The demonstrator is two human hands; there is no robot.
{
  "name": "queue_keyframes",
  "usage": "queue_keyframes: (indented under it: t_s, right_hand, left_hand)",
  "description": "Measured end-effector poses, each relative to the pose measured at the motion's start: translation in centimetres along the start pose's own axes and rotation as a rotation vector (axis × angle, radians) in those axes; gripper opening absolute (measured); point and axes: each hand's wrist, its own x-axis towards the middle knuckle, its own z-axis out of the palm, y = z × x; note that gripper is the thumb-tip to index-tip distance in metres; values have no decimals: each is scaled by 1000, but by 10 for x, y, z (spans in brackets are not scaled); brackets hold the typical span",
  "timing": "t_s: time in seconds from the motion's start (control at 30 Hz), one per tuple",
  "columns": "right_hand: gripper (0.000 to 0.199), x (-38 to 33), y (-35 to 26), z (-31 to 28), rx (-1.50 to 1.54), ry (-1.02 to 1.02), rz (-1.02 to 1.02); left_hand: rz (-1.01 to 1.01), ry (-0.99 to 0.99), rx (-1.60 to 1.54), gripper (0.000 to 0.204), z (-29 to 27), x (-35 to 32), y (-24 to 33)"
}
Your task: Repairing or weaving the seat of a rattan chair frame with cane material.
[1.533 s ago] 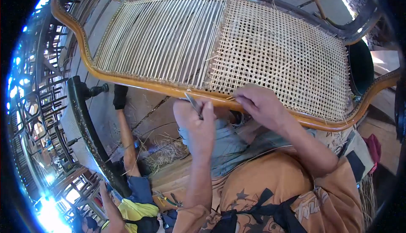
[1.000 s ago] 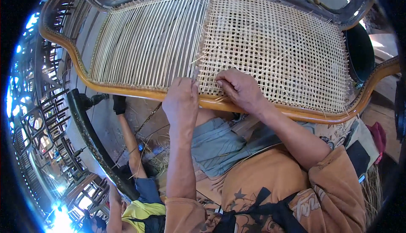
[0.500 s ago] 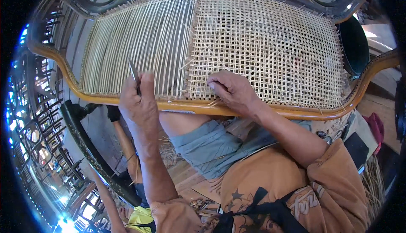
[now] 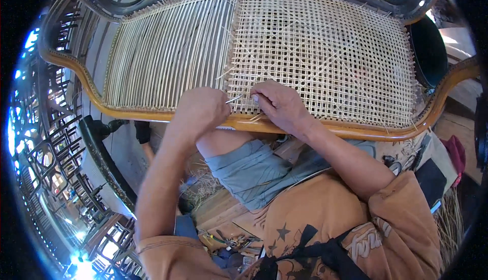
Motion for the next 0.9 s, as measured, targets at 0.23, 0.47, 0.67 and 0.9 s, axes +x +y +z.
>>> queue_keyframes:
  t_s: [0.23, 0.47, 0.67, 0.9]
  right_hand:
    - [13, 5, 3, -3, 104, -24, 92]
    - [24, -20, -48, -30, 475, -94, 121]
    - [20, -100, -56, -102, 451, -53, 445]
    - [14, -229, -49, -196, 272, 201, 674]
  left_hand:
    - [-218, 327, -303, 25, -126, -67, -14]
    - [-209, 528, -637, 22, -30, -79, 66]
    - [73, 407, -836, 12, 16, -60, 182]
    - [-16, 357, -910, 16, 51, -71, 186]
